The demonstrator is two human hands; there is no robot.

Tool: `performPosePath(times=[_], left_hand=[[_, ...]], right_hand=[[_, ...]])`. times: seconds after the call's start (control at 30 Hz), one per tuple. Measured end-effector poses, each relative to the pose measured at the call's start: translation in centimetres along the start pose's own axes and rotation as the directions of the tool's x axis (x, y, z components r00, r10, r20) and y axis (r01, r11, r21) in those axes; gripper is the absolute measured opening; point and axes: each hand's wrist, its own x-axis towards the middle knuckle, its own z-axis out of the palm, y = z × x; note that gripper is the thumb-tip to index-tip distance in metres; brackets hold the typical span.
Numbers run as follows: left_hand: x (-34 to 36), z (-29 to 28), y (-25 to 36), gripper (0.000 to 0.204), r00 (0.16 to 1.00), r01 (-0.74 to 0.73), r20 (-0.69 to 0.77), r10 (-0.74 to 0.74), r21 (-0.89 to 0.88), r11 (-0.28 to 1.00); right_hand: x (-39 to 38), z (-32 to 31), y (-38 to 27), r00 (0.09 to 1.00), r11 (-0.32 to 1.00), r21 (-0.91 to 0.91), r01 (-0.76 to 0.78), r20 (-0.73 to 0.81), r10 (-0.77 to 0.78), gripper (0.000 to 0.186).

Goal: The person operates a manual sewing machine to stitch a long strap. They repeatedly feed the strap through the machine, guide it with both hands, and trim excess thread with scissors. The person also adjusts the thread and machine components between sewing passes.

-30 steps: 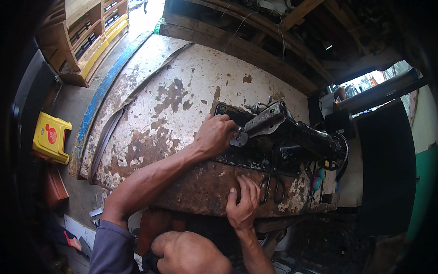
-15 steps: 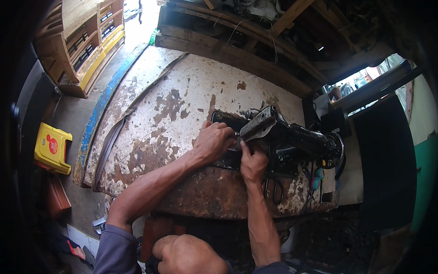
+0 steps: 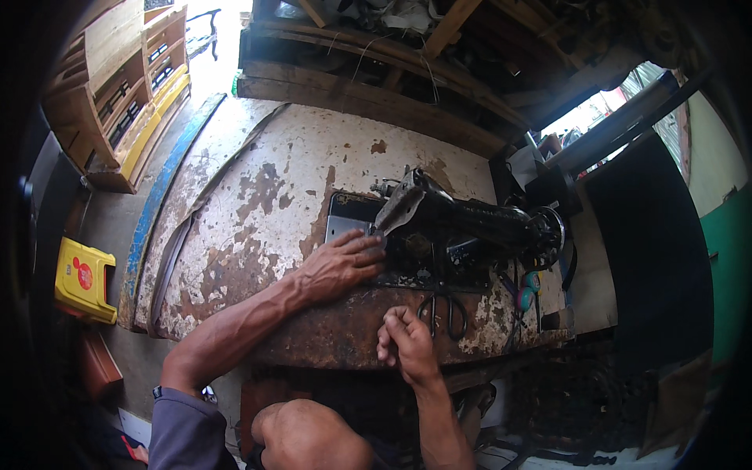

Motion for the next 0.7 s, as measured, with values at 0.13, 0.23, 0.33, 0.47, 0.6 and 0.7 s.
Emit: performPosePath(times=[0.13, 0.23, 0.33, 0.47, 0.6, 0.7], left_hand=[[-0.4, 0.7, 0.5, 0.027, 0.993, 0.06, 0.111, -0.049, -0.103, 0.993], [-0.6, 1.0, 0.6, 0.025, 0.99, 0.101, 0.109, -0.084, -0.158, 0.982], [-0.7, 1.1, 0.6, 0.02, 0.995, 0.098, 0.049, -0.091, -0.154, 0.983], [-0.5, 0.9, 0.8, 0.019, 0.994, 0.1, 0.056, -0.092, -0.152, 0.983], [-0.4, 0.8, 0.8, 0.021, 0.992, 0.102, 0.082, -0.093, -0.121, 0.987], [-0.6, 0.9, 0.7, 0.021, 0.995, 0.093, 0.034, -0.089, -0.147, 0.985]], right_hand=[[-2.0, -0.5, -2.2, 0.976, 0.875, -0.436, 0.209, 0.142, -0.162, 0.015], [-3.3, -2.9, -7.8, 0.926, 0.654, -0.681, 0.329, 0.095, -0.366, 0.017], [1.0, -9.7, -17.8, 0.542, 0.347, -0.883, 0.318, -0.131, -0.83, 0.019], [11.3, -20.6, -26.3, 0.417, 0.145, -0.952, -0.268, -0.25, -0.874, 0.045], [11.8, -25.3, -26.0, 0.712, 0.001, -0.938, -0.348, -0.265, -0.651, 0.049], [5.3, -23.9, -23.9, 0.661, -0.217, -0.737, -0.64, -0.385, -0.644, 0.043]])
